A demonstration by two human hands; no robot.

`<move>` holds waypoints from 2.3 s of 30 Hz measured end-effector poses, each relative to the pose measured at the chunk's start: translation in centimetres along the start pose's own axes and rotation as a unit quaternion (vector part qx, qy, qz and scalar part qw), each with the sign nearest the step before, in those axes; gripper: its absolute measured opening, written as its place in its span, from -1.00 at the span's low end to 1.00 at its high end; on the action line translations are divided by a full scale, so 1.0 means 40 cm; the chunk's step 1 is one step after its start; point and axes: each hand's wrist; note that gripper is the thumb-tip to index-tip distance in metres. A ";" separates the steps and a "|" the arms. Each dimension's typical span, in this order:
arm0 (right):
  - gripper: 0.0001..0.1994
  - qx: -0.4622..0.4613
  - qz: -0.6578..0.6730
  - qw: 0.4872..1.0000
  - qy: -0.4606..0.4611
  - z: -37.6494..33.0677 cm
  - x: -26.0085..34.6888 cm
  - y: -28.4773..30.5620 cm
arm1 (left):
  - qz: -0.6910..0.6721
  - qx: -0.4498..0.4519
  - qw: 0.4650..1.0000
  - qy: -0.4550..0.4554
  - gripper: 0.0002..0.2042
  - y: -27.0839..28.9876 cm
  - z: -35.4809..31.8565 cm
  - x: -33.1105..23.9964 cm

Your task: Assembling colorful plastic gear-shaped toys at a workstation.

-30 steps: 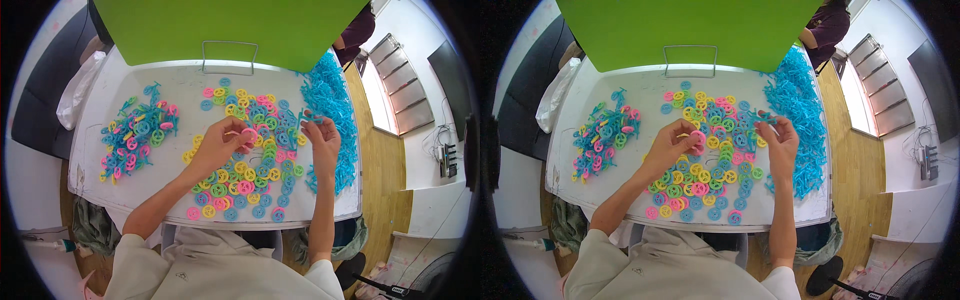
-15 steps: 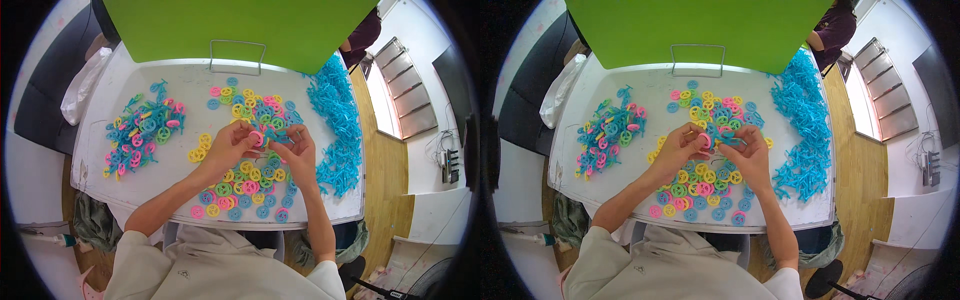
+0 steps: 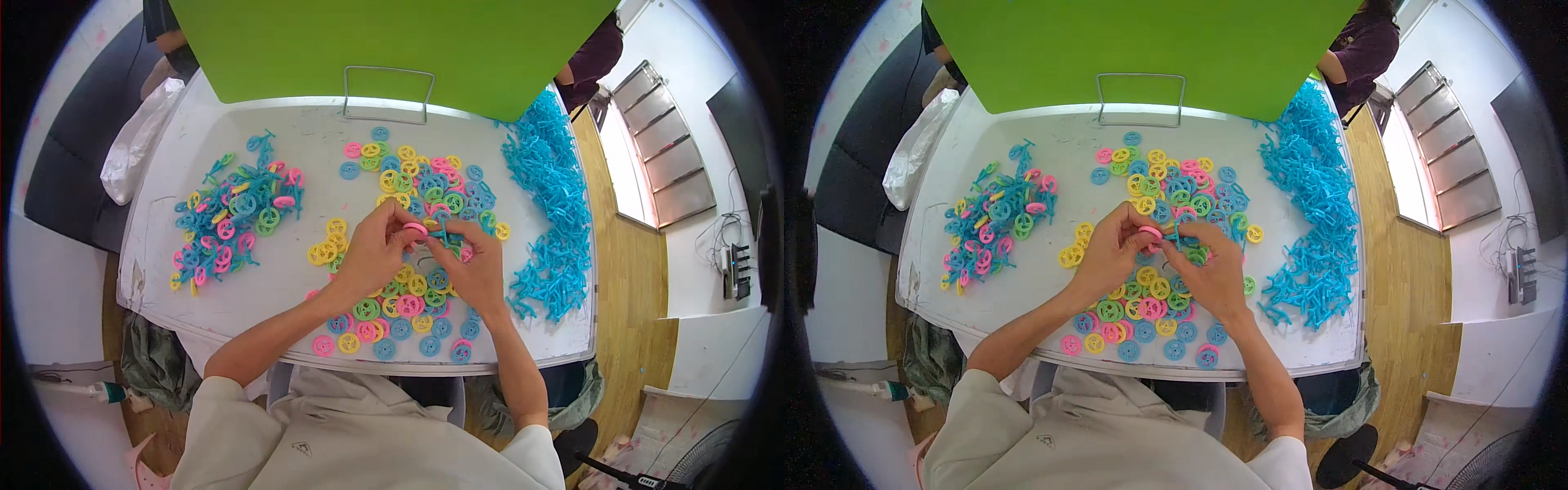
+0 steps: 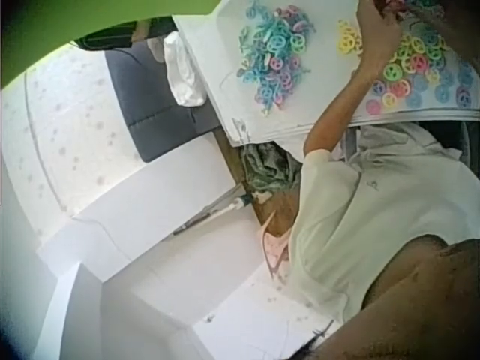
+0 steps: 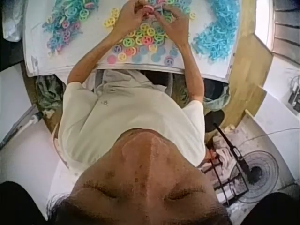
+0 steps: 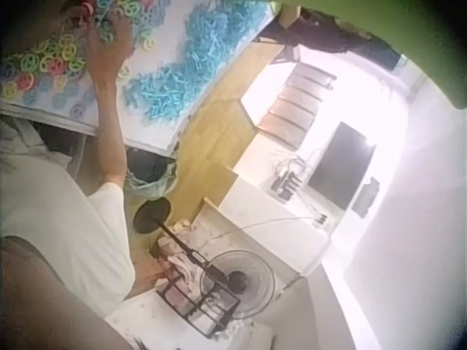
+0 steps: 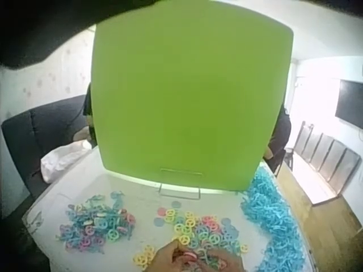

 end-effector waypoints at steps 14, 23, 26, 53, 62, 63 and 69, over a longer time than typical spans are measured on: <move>-0.84 0.037 0.296 0.919 -0.258 -0.003 0.003 -0.036 | -0.058 -0.046 0.997 -0.005 -0.91 -0.009 -0.007 -0.015; -0.78 -0.071 0.237 0.954 -0.173 0.006 0.045 -0.041 | 0.026 -0.030 0.999 -0.002 -0.86 -0.004 -0.007 -0.068; -0.78 0.001 0.027 0.996 -0.083 0.002 0.019 -0.016 | 0.013 -0.030 0.999 -0.009 -0.84 -0.006 -0.008 -0.043; -0.85 0.029 0.159 0.975 -0.155 0.009 0.009 0.001 | -0.078 -0.052 0.995 0.020 -0.77 -0.019 -0.013 -0.049; -0.82 0.007 0.222 0.950 -0.221 0.000 0.006 -0.024 | -0.061 -0.073 0.995 0.001 -0.76 -0.029 -0.021 -0.019; -0.82 0.008 0.222 0.950 -0.221 0.000 0.014 -0.027 | -0.065 -0.076 0.995 0.001 -0.77 -0.029 -0.022 -0.019; -0.84 -0.003 0.158 0.956 -0.248 -0.002 0.042 -0.031 | -0.077 -0.103 0.992 0.000 -0.81 -0.037 -0.032 -0.043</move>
Point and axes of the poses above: each hand's wrist, its own z-axis towards the middle knuckle, its own y-axis out of the back of the hand, x = y × z
